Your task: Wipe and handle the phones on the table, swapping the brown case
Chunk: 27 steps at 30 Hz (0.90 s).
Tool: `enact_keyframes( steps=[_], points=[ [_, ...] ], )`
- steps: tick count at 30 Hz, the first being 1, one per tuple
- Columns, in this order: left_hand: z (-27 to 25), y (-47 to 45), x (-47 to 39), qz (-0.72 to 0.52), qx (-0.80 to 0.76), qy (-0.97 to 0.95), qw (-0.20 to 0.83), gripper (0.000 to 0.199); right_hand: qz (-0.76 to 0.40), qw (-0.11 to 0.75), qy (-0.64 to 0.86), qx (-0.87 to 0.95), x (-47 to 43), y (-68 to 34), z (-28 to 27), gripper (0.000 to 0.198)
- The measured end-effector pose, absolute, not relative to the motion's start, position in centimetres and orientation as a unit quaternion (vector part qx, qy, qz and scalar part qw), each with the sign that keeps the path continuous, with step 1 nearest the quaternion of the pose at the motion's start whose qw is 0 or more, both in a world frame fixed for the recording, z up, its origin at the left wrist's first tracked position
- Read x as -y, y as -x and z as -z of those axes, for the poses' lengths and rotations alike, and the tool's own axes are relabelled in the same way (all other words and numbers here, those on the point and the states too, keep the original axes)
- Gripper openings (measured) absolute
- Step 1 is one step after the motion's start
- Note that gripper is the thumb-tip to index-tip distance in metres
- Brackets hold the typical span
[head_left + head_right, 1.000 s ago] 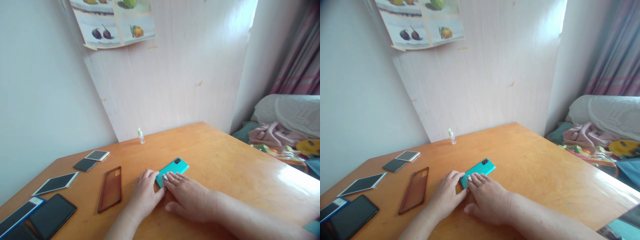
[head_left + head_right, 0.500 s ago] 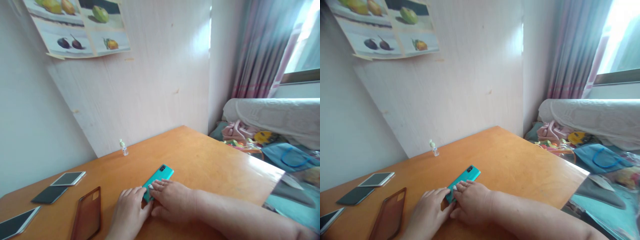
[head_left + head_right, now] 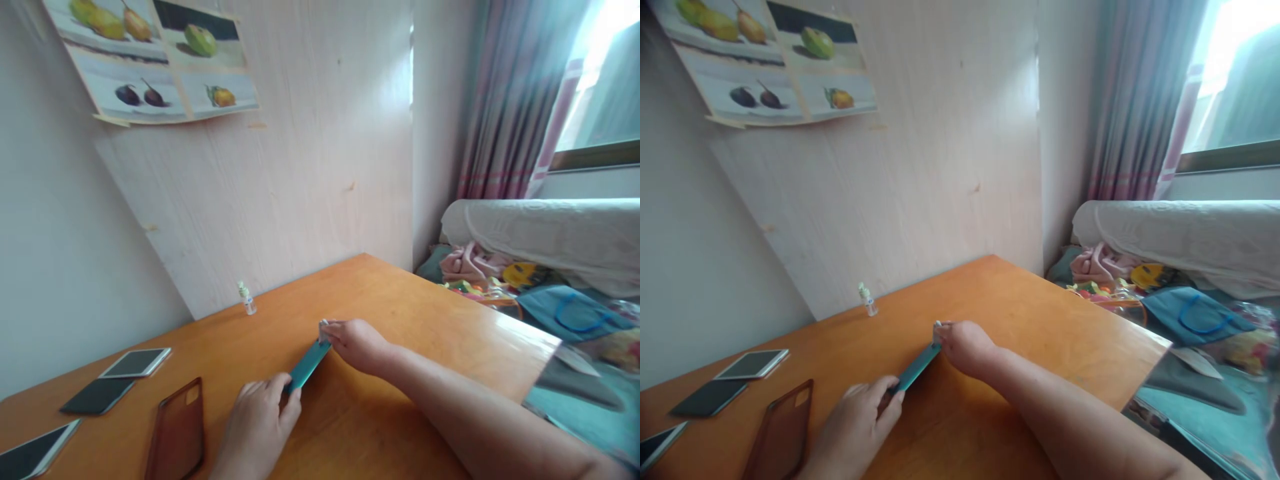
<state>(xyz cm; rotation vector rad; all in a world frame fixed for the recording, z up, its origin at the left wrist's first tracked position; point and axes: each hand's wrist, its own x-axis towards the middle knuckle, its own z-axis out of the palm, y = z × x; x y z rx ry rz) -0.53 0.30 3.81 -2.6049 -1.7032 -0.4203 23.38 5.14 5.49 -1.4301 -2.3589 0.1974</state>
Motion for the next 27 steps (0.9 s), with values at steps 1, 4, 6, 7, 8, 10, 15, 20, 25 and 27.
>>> enact_keyframes(
  steps=[1,4,6,7,8,10,15,20,25,27],
  points=[
    [-3.9,0.5,-0.2,0.137,0.543,0.828,-0.002,0.027,-0.071,0.222,0.497,0.836,-5.3,-23.5,-5.2,0.031],
    [-3.8,0.6,-0.3,0.151,0.540,0.828,-0.006,0.032,-0.069,0.315,0.441,0.837,-5.8,-23.5,-4.4,0.031],
    [-3.6,0.8,-0.5,0.161,0.532,0.831,-0.005,0.033,-0.061,0.360,0.403,0.839,-5.8,-23.3,-4.2,0.031],
    [-3.4,0.9,-0.6,0.164,0.528,0.833,-0.004,0.034,-0.057,0.379,0.388,0.838,-5.7,-23.1,-4.1,0.031],
    [-3.3,1.0,-0.7,0.167,0.526,0.834,-0.001,0.035,-0.054,0.397,0.376,0.835,-5.6,-22.9,-4.1,0.031],
    [-3.1,1.2,-0.9,0.170,0.524,0.834,0.008,0.036,-0.055,0.424,0.366,0.827,-5.3,-22.5,-4.2,0.030],
    [-2.8,1.3,-1.2,0.183,0.521,0.833,0.019,0.035,-0.053,0.410,0.408,0.814,-5.3,-22.1,-3.8,0.026],
    [-2.5,1.5,-1.1,0.193,0.526,0.828,0.012,0.035,-0.048,0.363,0.490,0.791,-6.5,-22.7,-3.4,0.022],
    [-2.6,1.4,-1.0,0.196,0.538,0.820,-0.014,0.037,-0.084,0.364,0.502,0.780,-6.3,-22.4,-3.6,0.023],
    [-2.7,1.2,-0.9,0.192,0.540,0.819,-0.030,0.038,-0.109,0.366,0.465,0.799,-5.6,-21.7,-3.5,0.023]
  ],
)
